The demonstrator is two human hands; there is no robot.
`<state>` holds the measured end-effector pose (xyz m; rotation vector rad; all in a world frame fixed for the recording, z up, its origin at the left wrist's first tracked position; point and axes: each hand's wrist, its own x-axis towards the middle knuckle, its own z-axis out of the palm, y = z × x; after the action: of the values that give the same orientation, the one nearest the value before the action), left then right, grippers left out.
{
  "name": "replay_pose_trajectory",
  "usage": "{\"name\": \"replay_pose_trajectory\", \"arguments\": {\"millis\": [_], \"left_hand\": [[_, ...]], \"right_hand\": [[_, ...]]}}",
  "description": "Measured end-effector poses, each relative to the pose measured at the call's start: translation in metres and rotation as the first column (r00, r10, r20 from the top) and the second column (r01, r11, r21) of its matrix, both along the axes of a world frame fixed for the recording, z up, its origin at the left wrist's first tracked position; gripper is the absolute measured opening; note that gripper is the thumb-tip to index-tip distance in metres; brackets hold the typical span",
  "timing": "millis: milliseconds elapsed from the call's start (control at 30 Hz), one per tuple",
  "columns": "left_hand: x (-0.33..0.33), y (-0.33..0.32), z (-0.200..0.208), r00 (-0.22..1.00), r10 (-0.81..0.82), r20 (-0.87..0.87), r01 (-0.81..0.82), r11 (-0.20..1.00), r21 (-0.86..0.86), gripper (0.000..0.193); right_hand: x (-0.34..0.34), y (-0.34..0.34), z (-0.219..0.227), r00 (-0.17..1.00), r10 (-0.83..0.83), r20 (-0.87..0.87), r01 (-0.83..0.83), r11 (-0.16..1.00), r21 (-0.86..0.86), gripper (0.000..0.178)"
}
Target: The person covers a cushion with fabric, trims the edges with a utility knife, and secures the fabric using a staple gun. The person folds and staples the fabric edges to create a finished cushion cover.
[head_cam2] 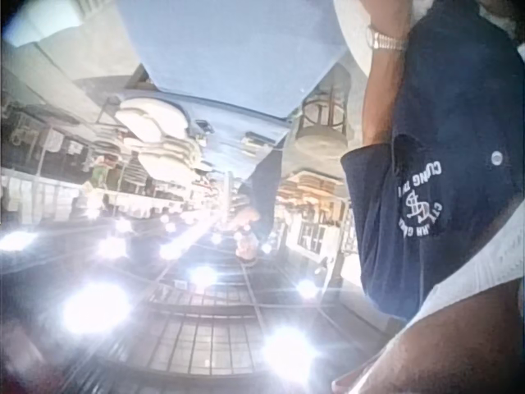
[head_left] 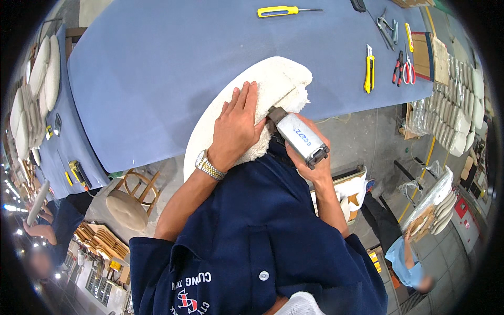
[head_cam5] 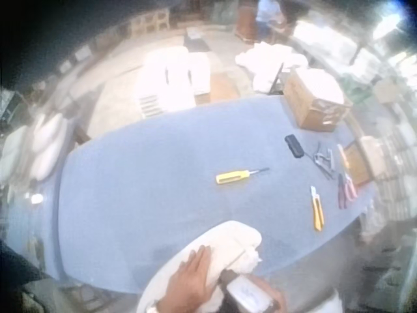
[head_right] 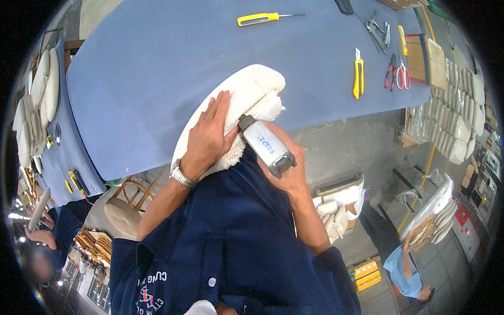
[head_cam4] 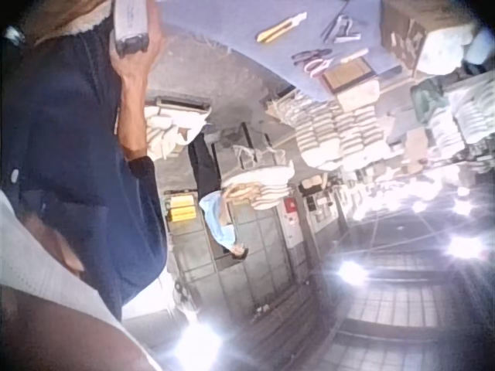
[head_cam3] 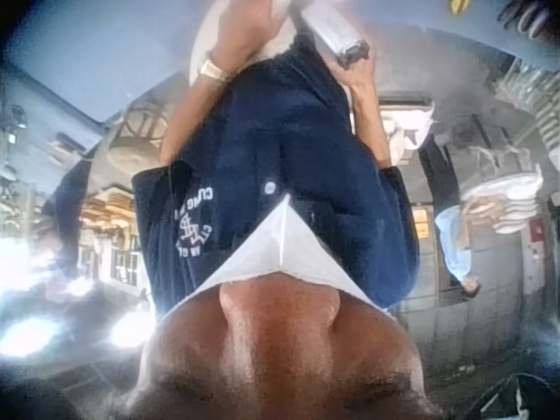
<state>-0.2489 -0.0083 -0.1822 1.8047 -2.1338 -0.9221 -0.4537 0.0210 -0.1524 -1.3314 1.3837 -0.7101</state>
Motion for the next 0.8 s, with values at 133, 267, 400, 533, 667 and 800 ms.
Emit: {"name": "replay_pose_trajectory", "arguments": {"millis": [133,267,400,533,667,800], "left_hand": [[-0.001,0.003,0.0,1.0,0.01,-0.009,-0.01,1.0,0.002,0.086],[-0.005,-0.002,0.005,1.0,0.009,0.029,-0.009,1.0,-0.002,0.086],[-0.001,-0.003,0.001,1.0,0.006,-0.007,-0.006,1.0,-0.027,0.087],[0.002,0.001,-0.001,1.0,-0.013,-0.015,0.013,1.0,-0.015,0.088],[0.001,0.001,0.003,1.0,-0.014,-0.012,0.014,0.999,0.029,0.086],[-0.005,0.001,0.009,1.0,-0.008,0.01,0.007,0.998,0.062,0.086]], "right_hand": [[0.0,0.004,-0.001,0.999,0.032,-0.002,-0.032,0.999,-0.018,0.055],[0.004,-0.002,0.005,0.997,0.055,-0.046,-0.052,0.997,0.06,0.054],[0.007,0.001,0.002,0.997,0.04,-0.067,-0.04,0.999,0.002,0.054],[0.008,0.009,0.0,1.0,0.013,0.007,-0.013,1.0,-0.023,0.055],[0.005,0.008,0.003,0.994,0.085,-0.064,-0.085,0.996,0.004,0.054],[0.009,0.002,0.012,0.995,0.086,-0.059,-0.079,0.991,0.11,0.053]]}}
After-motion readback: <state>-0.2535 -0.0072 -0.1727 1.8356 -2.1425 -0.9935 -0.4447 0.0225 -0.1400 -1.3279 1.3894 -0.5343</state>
